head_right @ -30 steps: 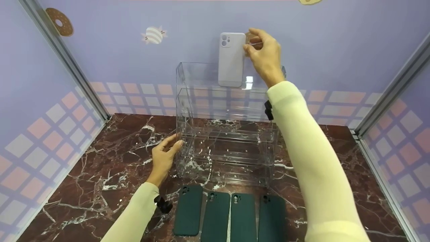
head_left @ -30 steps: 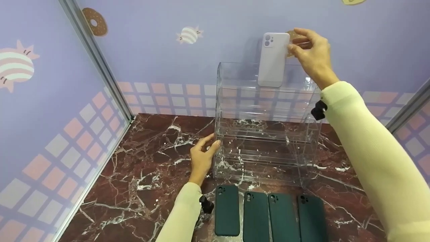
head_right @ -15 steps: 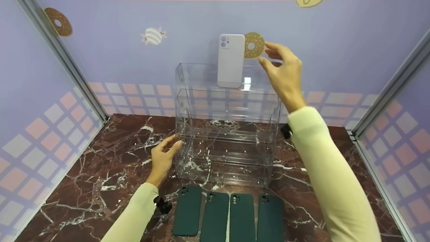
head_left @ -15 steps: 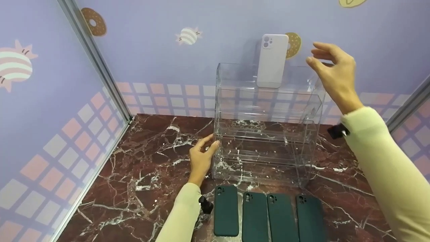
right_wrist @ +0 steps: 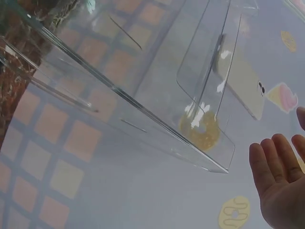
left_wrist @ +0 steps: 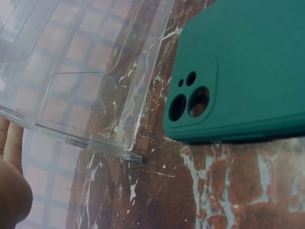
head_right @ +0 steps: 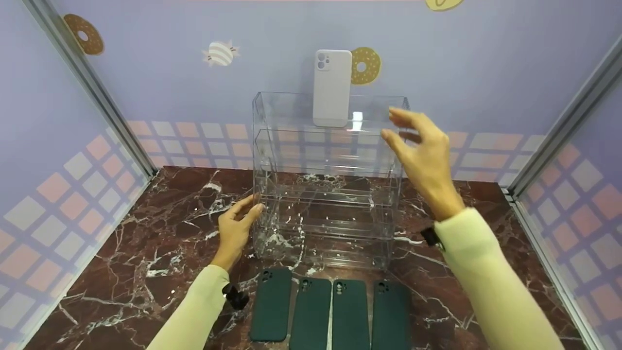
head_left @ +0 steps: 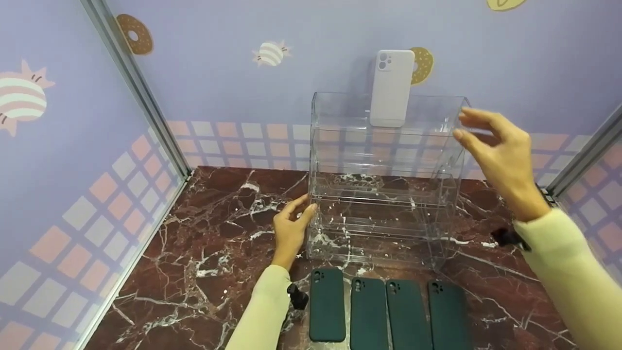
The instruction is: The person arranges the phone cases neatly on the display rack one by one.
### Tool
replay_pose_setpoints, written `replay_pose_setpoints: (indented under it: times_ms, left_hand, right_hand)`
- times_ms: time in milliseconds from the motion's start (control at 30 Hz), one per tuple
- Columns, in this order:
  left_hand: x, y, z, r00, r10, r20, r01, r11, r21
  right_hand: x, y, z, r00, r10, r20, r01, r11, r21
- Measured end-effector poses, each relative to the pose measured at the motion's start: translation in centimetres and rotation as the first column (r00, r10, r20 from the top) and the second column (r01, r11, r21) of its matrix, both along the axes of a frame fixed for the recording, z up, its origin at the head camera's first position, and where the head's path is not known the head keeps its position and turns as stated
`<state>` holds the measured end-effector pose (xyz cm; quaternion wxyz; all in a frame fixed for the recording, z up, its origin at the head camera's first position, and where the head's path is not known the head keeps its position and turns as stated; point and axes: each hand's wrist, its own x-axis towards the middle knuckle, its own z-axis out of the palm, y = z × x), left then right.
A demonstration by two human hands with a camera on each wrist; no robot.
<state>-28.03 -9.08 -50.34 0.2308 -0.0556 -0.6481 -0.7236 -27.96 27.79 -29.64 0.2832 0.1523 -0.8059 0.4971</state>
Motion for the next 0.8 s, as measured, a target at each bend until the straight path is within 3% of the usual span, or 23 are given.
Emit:
replay_pose_setpoints:
  times_ms: [200,433,600,800]
  left_hand:
    - [-0.1,-0.1,-0.2,1.000,0.023,-0.005,-0.023,1.000,-0.010]
    - [-0.2,0.1,-0.2,0.999,0.040,-0.019,-0.041,0.999,-0.027]
    - [-0.1,0.2,-0.2,0.999,0.038,-0.015,-0.039,0.999,-0.034]
    - [0.0,0.2,0.0,0.998,0.055,-0.008,-0.055,0.998,-0.020]
  right_hand:
    - [2.4,0.5,-2.9,1.000,0.003,0.002,-0.003,1.000,0.009]
    - [5.4,1.9,-6.7,0.998,-0.064,0.003,0.064,0.996,0.054]
    - [7.7,3.2,-9.8,0.992,-0.115,0.052,0.110,0.990,0.090]
    - [10.0,4.4,-12.9,0.990,-0.114,0.084,0.105,0.990,0.099]
